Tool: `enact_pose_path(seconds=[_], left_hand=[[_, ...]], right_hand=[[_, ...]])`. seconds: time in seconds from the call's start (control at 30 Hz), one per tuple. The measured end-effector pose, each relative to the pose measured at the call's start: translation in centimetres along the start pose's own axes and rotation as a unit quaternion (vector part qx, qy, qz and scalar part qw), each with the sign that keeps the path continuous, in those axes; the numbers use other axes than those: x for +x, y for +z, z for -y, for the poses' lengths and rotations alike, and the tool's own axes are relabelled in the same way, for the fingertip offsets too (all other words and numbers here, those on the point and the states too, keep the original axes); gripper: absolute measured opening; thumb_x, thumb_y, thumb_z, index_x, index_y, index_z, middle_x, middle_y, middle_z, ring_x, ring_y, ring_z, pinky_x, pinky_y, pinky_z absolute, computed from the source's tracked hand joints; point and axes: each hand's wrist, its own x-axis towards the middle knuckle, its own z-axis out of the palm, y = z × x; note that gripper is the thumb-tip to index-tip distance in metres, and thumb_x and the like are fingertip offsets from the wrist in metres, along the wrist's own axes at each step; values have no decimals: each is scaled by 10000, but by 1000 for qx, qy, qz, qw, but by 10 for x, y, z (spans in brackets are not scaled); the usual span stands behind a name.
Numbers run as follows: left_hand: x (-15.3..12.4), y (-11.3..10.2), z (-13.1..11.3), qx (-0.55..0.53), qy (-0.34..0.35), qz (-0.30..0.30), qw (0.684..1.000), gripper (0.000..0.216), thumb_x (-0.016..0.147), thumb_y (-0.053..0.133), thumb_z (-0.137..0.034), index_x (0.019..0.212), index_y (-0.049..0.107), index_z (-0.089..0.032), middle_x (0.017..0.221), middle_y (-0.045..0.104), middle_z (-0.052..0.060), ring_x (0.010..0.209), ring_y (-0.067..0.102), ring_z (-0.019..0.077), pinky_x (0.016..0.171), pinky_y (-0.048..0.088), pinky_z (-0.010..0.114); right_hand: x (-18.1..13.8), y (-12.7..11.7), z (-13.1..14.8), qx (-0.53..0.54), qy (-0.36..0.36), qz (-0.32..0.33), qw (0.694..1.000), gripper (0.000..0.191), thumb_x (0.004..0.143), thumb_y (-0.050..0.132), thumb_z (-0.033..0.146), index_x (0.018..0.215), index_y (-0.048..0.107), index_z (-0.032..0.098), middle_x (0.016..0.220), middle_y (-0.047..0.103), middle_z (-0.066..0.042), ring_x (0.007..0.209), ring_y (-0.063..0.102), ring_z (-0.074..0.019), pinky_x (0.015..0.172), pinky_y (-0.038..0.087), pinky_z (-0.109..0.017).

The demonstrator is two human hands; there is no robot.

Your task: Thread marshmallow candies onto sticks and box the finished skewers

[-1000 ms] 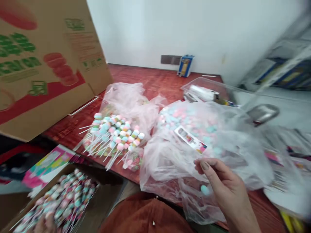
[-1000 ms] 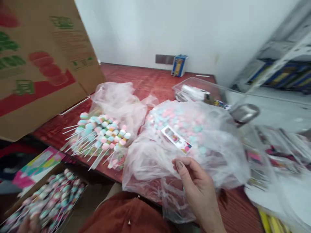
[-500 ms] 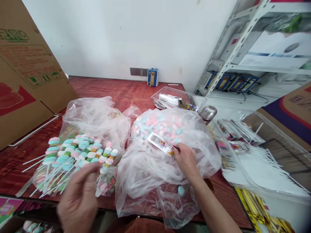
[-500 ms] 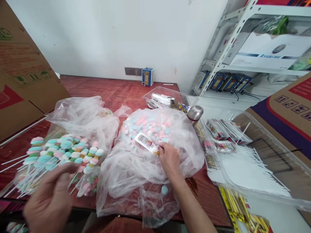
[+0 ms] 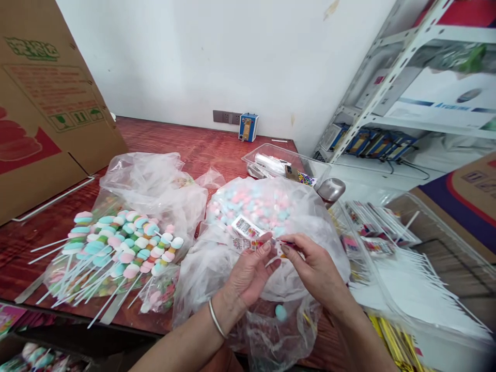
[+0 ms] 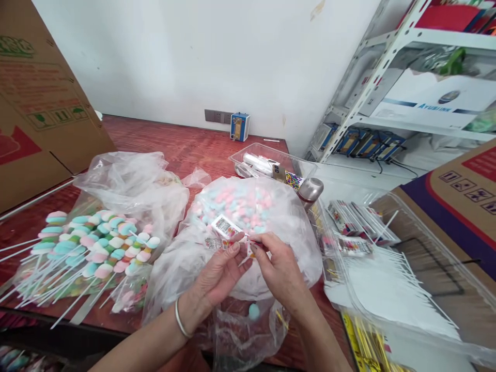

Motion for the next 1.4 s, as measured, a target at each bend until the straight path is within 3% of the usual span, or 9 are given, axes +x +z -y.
enact_pose_path(seconds=[0.13, 0.33, 0.47, 0.63, 0.77, 0.97, 1.1, 1.27, 1.4], left_hand=[[-8, 4, -9, 82, 83, -76, 990, 375, 573, 922, -291, 841, 719, -126, 770, 690, 24, 678, 617, 113, 646, 511, 234], [-13, 4, -12, 100, 143, -119, 978, 409, 505, 943, -332, 724, 654, -141, 606, 610, -44, 517, 515, 58, 523, 448, 182], [-16, -3, -14, 78, 97, -96, 988, 386, 578, 917, -332, 787, 653, -143, 679, 635, -31, 547, 550, 63, 529, 473, 182], [-15, -14, -18, -34, 63, -89, 993, 334, 626, 889, -153, 826, 622, -136, 671, 591, -55, 498, 485, 33, 466, 418, 154], [-16, -19, -22, -101, 48, -94, 989, 251, 720, 827, -136, 823, 599, -147, 649, 563, -52, 498, 481, 49, 475, 430, 180], [-23, -18, -27, -90, 63, -70, 992, 229, 740, 816, -153, 864, 626, -129, 692, 601, -25, 538, 524, 59, 493, 451, 175], [-29, -11, -30, -65, 110, -76, 989, 240, 701, 832, -123, 855, 648, -122, 729, 641, -14, 575, 572, 69, 514, 477, 172], [-32, -11, -35, -57, 118, -88, 987, 231, 710, 826, -133, 859, 650, -137, 744, 650, -21, 589, 594, 77, 515, 483, 173], [-29, -16, -33, -65, 105, -95, 988, 201, 740, 805, -139, 868, 650, -136, 740, 641, -23, 580, 587, 69, 508, 476, 161]], right_hand=[[-8, 7, 4, 23, 52, -23, 998, 159, 915, 546, 315, 821, 608, 204, 715, 616, 13, 675, 557, -155, 626, 414, -242], [-18, 34, 8, -24, 55, -87, 994, 407, 963, 464, 424, 613, 439, 218, 567, 467, 37, 551, 424, -127, 518, 306, -232], [-22, 42, 11, -38, 41, -91, 994, 449, 988, 420, 466, 615, 460, 219, 564, 477, 25, 553, 434, -135, 517, 303, -237], [-30, 42, 16, -5, 43, -99, 994, 534, 999, 391, 522, 575, 488, 212, 524, 456, 28, 512, 439, -129, 505, 313, -242], [-39, 40, 28, 29, 52, -164, 985, 475, 1033, 329, 472, 790, 639, 207, 632, 539, 11, 592, 528, -151, 558, 402, -251], [-45, 52, 43, 3, -90, -162, 983, 234, 1001, 490, 348, 1125, 669, 263, 1155, 601, -67, 1108, 570, -220, 941, 473, -361], [-44, 61, 44, -27, -99, -180, 978, 210, 982, 533, 273, 1154, 654, 258, 1165, 603, -72, 1131, 565, -223, 974, 476, -390], [-44, 65, 46, -34, -81, -234, 968, 251, 951, 587, 236, 1201, 582, 248, 1000, 632, -43, 934, 614, -201, 908, 518, -394], [-48, 69, 45, -34, -106, -225, 968, 238, 953, 560, 190, 1177, 604, 259, 1105, 616, -70, 1080, 590, -222, 954, 506, -413]])
